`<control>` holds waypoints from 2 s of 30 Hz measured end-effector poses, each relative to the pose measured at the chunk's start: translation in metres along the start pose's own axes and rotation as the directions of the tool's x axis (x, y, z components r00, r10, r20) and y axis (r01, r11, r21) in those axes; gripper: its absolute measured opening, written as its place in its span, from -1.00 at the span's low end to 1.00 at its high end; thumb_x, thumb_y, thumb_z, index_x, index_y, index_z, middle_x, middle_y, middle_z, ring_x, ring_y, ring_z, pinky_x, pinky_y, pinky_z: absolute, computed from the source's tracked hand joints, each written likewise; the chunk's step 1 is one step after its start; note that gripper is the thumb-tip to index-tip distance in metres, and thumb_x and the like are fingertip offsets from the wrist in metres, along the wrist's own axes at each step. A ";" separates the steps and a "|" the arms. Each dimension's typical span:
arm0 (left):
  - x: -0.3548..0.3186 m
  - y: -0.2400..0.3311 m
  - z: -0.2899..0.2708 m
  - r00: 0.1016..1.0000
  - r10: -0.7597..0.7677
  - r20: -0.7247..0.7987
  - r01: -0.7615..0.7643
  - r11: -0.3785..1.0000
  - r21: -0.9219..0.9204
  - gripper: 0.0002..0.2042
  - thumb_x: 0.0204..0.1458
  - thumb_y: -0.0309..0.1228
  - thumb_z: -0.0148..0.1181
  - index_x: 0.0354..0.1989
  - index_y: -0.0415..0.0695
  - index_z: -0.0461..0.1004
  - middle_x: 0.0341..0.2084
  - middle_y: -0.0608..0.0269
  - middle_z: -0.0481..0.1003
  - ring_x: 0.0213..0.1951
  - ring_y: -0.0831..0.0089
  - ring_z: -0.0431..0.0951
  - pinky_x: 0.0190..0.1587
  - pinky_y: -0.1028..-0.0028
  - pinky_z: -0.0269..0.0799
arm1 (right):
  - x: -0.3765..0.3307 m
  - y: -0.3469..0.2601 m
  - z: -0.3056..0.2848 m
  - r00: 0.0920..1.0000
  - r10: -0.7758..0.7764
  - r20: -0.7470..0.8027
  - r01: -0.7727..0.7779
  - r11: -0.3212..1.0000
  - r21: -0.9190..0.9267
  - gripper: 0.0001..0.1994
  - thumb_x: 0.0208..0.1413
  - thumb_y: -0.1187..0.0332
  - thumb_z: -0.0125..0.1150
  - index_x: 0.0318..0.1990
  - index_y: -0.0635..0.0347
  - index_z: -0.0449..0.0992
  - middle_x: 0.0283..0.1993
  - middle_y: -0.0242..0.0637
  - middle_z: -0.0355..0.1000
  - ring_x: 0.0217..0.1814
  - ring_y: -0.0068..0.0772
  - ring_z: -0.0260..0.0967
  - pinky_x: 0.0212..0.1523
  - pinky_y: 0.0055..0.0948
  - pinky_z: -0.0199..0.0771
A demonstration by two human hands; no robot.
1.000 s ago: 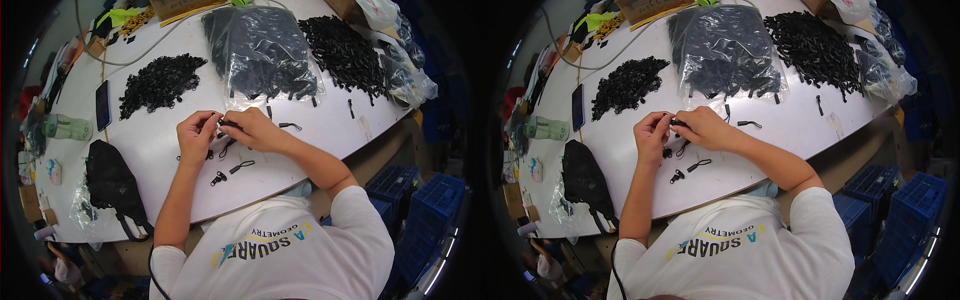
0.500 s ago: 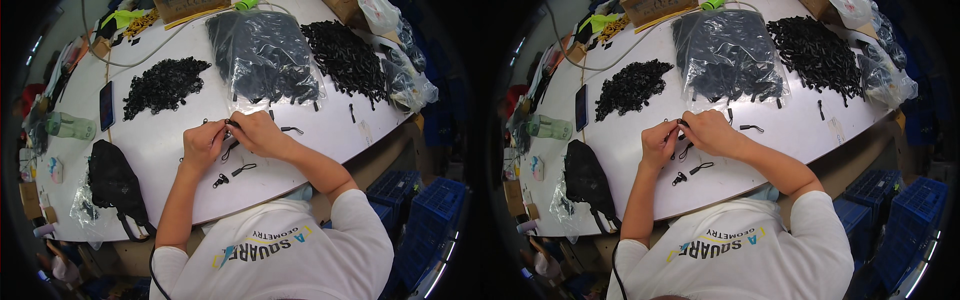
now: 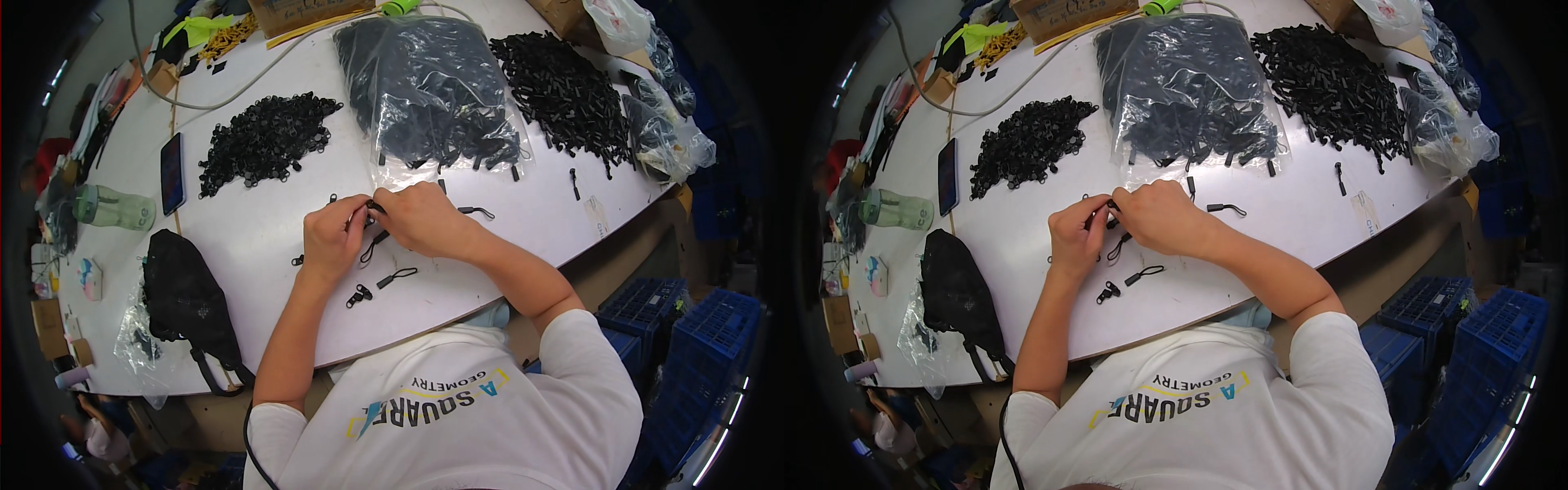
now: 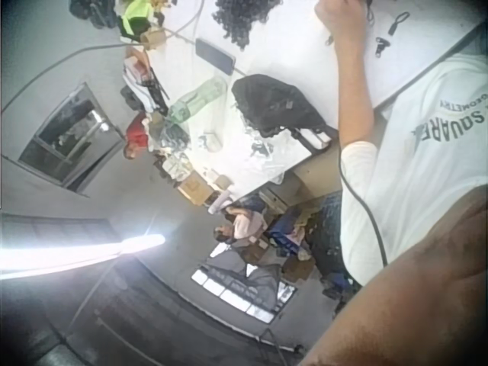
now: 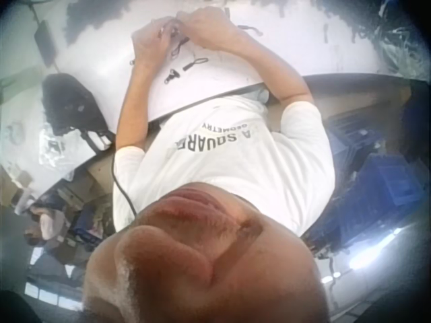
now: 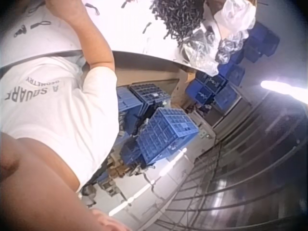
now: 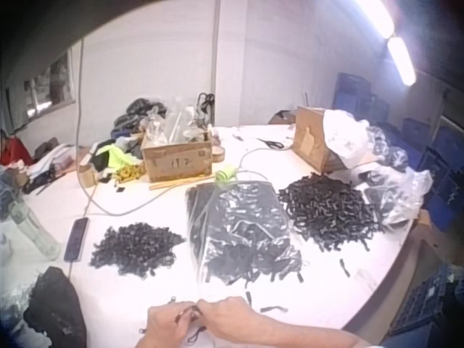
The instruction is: The person sits at a white table and assembles small black plastic components by hand. They pick up individual parts from a pile, connect them together, and place the finished units on the table. The process is repetitive, involving the manual joining of two distinct pieces to form a single unit.
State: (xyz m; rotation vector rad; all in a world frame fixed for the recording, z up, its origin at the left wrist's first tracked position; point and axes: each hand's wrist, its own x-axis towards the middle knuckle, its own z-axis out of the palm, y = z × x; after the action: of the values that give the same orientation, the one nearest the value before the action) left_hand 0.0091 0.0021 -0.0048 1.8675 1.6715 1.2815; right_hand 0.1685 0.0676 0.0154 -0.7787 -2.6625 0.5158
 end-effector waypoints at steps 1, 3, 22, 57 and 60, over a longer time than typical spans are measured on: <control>0.000 -0.002 0.000 0.999 -0.037 -0.001 0.037 0.996 -0.077 -0.87 -0.05 -0.59 0.15 -0.31 -0.27 0.52 -0.53 0.12 0.55 -0.56 0.39 0.56 -0.50 0.50 0.44 | 0.000 -0.001 0.000 1.000 0.005 -0.008 -0.005 1.000 0.011 -0.82 0.07 0.33 0.12 -0.42 0.24 0.34 -0.72 -0.16 0.32 -0.66 -0.07 0.34 -0.60 -0.21 0.30; 0.000 -0.007 -0.002 0.994 -0.112 0.005 0.110 0.967 -0.229 -0.89 -0.02 -0.56 0.16 -0.31 -0.28 0.52 -0.53 0.18 0.56 -0.54 0.47 0.56 -0.50 0.54 0.43 | 0.001 -0.002 -0.002 0.999 0.025 -0.042 -0.020 0.993 0.113 -0.81 0.07 0.31 0.11 -0.40 0.26 0.36 -0.70 -0.14 0.34 -0.64 -0.05 0.36 -0.58 -0.20 0.32; 0.001 -0.006 0.000 0.837 -0.509 0.199 0.512 0.603 -0.612 -0.87 0.04 -0.46 0.17 -0.49 -0.25 0.45 -0.67 0.40 0.41 -0.66 0.79 0.28 -0.69 0.74 0.04 | 0.001 -0.001 0.006 0.983 -0.035 -0.178 0.087 0.953 0.291 -0.84 0.00 0.33 0.16 -0.47 0.23 0.40 -0.69 -0.17 0.35 -0.66 -0.10 0.35 -0.56 -0.21 0.33; 0.000 -0.005 0.000 0.998 0.052 -0.042 -0.054 0.997 -0.053 -0.78 -0.18 -0.70 0.18 -0.30 -0.23 0.54 -0.54 0.26 0.54 -0.74 0.66 0.27 -0.66 0.63 0.16 | -0.001 0.004 0.009 0.999 -0.023 -0.030 0.023 1.000 0.004 -0.84 0.01 0.36 0.15 -0.42 0.27 0.36 -0.69 -0.16 0.34 -0.65 -0.10 0.36 -0.61 -0.24 0.32; 0.001 0.000 -0.002 1.000 0.016 -0.014 -0.017 0.996 -0.090 -0.75 -0.20 -0.68 0.20 -0.28 -0.22 0.55 -0.56 0.28 0.54 -0.76 0.70 0.21 -0.68 0.65 0.09 | 0.000 0.004 0.008 0.999 -0.010 -0.033 0.009 1.000 -0.025 -0.83 -0.04 0.36 0.17 -0.42 0.26 0.36 -0.70 -0.19 0.34 -0.66 -0.13 0.37 -0.62 -0.25 0.32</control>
State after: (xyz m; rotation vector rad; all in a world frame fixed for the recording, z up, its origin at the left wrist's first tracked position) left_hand 0.0077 0.0024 -0.0033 1.8279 1.5811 1.3552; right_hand 0.1675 0.0682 0.0071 -0.7747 -2.6455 0.4636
